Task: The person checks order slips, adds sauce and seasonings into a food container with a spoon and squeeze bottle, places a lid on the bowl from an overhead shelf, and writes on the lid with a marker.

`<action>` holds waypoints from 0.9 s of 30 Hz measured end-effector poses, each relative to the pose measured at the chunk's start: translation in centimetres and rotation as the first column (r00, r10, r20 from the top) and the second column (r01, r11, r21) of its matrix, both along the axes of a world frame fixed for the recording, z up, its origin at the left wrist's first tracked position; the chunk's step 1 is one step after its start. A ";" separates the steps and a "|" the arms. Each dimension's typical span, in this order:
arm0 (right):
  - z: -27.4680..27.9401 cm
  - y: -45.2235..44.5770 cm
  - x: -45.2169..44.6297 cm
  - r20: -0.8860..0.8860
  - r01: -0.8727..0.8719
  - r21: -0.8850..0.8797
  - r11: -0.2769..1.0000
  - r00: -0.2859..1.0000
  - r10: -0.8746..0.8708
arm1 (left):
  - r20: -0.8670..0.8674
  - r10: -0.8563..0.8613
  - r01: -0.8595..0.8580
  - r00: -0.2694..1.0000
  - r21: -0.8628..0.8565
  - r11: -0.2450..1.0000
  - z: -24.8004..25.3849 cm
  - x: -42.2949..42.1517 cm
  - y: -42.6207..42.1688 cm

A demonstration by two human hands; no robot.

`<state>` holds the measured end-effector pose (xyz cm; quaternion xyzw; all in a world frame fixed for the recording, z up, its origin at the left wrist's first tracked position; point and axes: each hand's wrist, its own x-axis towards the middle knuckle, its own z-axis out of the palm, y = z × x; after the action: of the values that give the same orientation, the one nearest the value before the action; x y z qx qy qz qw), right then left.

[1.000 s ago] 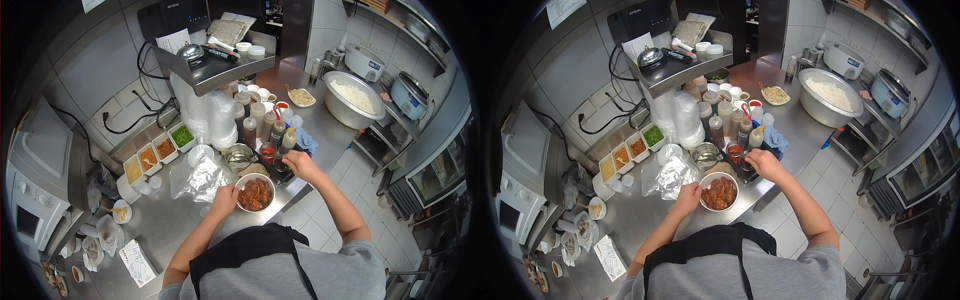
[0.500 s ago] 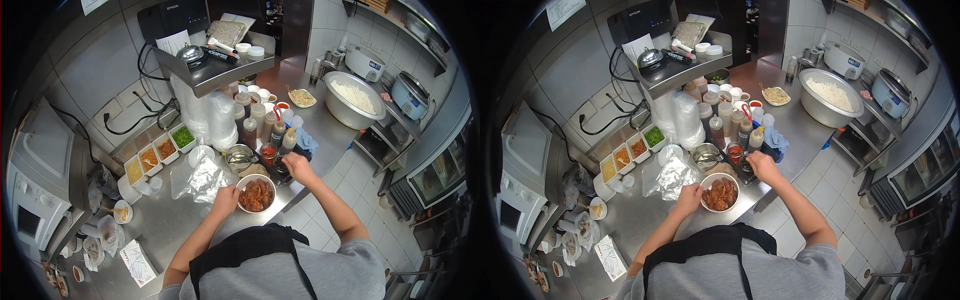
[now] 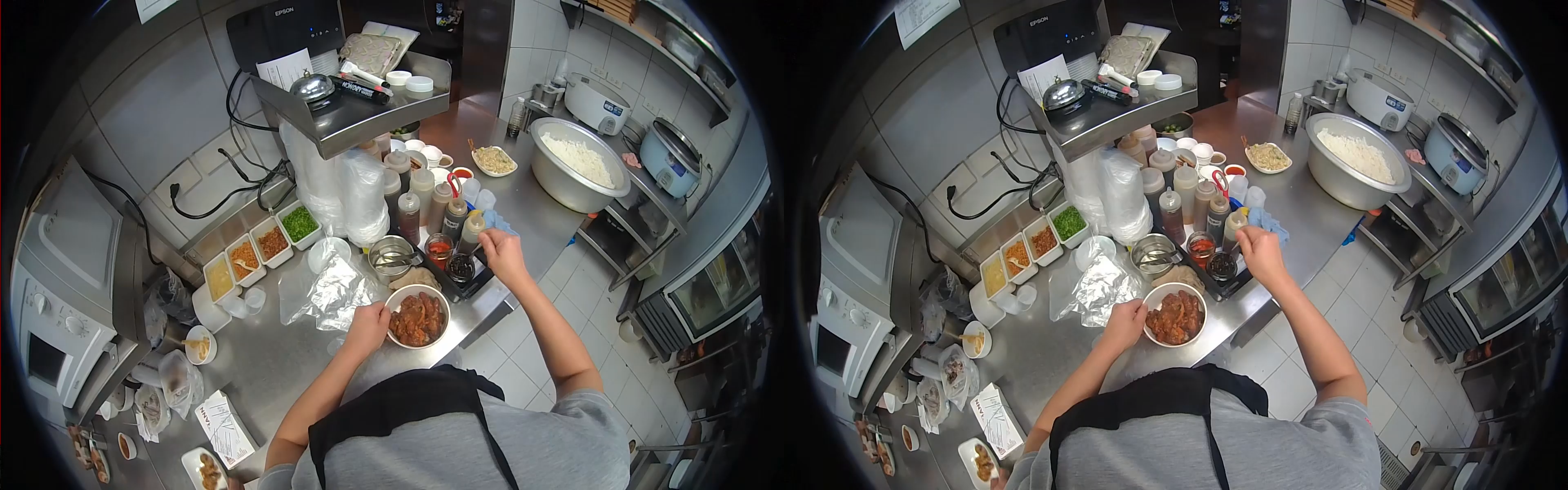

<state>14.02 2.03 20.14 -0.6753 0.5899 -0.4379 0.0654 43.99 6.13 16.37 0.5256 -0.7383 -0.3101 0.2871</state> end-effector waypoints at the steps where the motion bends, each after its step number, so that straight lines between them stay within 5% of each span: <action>1: 0.5 0.3 0.0 -0.109 -0.108 -0.094 0.990 0.989 0.098 | -0.002 -0.002 0.002 1.000 -0.007 1.000 0.0 0.1 0.0; 4: 2.0 1.6 0.6 -0.253 -0.295 -0.089 0.951 0.931 0.264 | -0.014 -0.004 0.004 1.000 -0.017 1.000 -0.3 0.2 -0.1; 10: 0.2 2.9 1.9 -0.157 -0.154 -0.105 0.982 0.978 0.136 | 0.002 -0.010 0.010 1.000 -0.029 1.000 -0.6 0.0 -0.2; 13: -2.5 1.9 2.2 -0.044 -0.035 -0.203 0.978 0.999 0.027 | -0.008 -0.022 0.022 1.000 -0.027 0.999 -0.5 -0.3 -0.1; 17: -3.9 1.3 1.3 0.272 0.142 0.055 0.988 0.950 -0.151 | -0.016 -0.036 0.035 0.999 -0.042 0.999 -0.2 -0.4 0.0; 19: -2.6 1.6 0.6 0.441 0.152 0.225 0.963 0.865 -0.239 | -0.008 -0.034 0.033 0.999 -0.047 0.998 -0.1 -0.4 -0.1; 27: -4.0 0.7 -1.7 0.645 0.081 0.224 0.971 0.735 -0.210 | -0.012 -0.049 0.048 0.999 -0.076 0.996 0.3 -1.0 -0.4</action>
<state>12.27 2.69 16.13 -0.4178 0.6163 -0.5977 0.2972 42.97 5.77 16.63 0.4942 -0.7599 -0.2926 0.3044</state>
